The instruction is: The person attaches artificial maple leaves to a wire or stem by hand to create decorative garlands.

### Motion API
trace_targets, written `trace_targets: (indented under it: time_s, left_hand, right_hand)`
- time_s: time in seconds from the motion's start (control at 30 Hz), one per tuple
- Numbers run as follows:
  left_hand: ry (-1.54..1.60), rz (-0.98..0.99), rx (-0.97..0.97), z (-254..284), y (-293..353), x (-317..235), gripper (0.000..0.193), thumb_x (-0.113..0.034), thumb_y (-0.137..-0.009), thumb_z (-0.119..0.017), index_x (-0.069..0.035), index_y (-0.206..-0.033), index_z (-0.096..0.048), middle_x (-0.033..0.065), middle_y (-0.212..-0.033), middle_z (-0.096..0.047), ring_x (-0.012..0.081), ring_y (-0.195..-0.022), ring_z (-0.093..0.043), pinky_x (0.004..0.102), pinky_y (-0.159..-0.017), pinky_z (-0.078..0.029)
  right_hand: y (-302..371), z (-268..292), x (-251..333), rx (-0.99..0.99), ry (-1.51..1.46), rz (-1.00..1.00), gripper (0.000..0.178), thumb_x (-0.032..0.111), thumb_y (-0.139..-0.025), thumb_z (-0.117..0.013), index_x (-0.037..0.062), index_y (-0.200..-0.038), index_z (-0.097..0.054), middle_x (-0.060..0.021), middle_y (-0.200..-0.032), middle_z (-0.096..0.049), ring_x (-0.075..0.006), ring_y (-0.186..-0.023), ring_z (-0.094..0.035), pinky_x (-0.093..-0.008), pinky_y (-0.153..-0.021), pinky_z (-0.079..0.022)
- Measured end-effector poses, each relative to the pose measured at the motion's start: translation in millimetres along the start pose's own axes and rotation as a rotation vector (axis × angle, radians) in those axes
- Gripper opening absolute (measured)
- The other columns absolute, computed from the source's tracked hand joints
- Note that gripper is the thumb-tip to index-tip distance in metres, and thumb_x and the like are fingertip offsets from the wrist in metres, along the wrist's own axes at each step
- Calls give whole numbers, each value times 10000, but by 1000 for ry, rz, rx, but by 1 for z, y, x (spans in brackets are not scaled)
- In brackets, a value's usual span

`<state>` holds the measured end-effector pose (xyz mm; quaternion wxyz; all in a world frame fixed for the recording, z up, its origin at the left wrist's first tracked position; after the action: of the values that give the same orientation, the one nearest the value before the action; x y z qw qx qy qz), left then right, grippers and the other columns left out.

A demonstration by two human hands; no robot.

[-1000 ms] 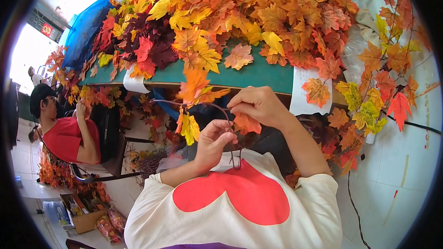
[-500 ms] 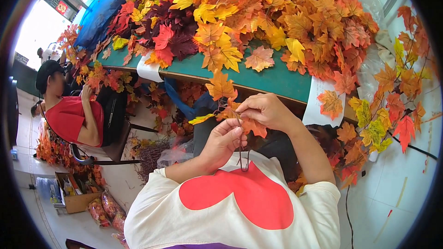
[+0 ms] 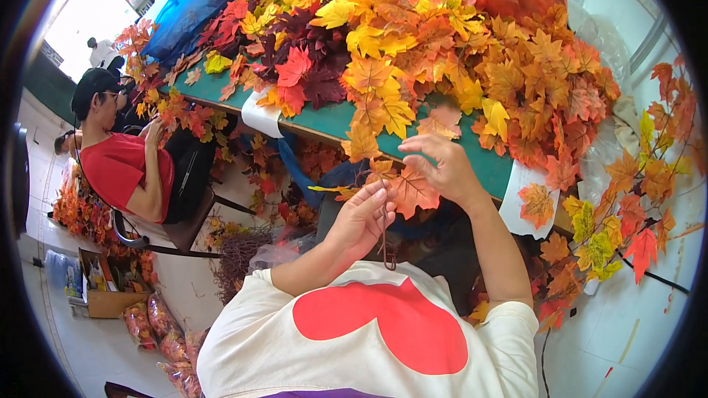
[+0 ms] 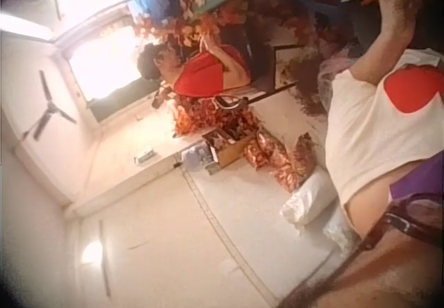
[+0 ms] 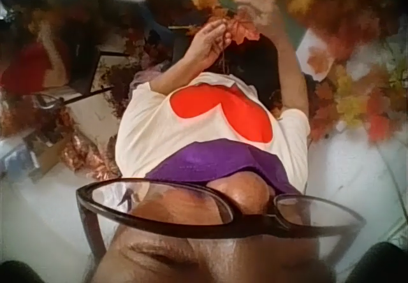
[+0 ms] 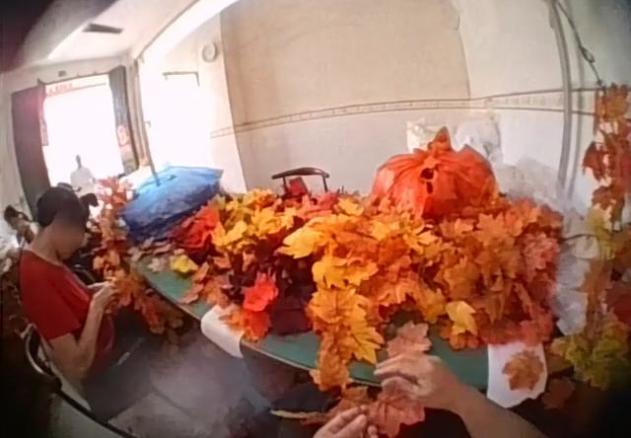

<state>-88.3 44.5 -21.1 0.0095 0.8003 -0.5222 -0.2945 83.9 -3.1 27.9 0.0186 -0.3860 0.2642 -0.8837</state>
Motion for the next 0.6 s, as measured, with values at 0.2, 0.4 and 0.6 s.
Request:
trace_targets:
  time_s: [0.2, 0.4, 0.6]
  left_hand:
    - [-43, -40, 33, -5, -3, -4, 173, -90, -860, -542, -46, -1026, -515, 68, -944, -605, 122, -728, -589, 256, -686, -511]
    - [-110, -19, 131, -8, 1, -3, 190, -101, -870, -527, -24, -1043, -504, 60, -969, -590, 127, -754, -584, 268, -682, -503]
    - [-137, 10, 171, -12, 4, -7, 198, -94, -866, -534, -20, -1046, -498, 62, -975, -586, 127, -778, -579, 267, -689, -495]
  right_hand:
    - [-56, 27, -37, -185, -88, -265, 176, 148, -818, -579, 9, -916, -625, -115, -851, -633, -203, -789, -612, -308, -706, -467]
    - [-122, 31, -69, -248, 369, -92, 150, 152, -802, -558, 38, -867, -631, -169, -821, -609, -309, -756, -589, -370, -696, -461]
    - [-182, 98, -110, -767, 558, -110, 135, 105, -815, -530, 37, -882, -626, -149, -851, -623, -310, -818, -588, -379, -726, -461]
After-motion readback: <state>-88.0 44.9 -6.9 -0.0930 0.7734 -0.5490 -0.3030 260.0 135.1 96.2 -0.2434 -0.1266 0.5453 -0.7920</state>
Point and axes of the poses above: each hand's wrist, its own y-axis away from the middle knuckle, its own z-axis out of the back of the hand, x = y × z, the point moved 2 cm from there along -y, towards the middle knuckle
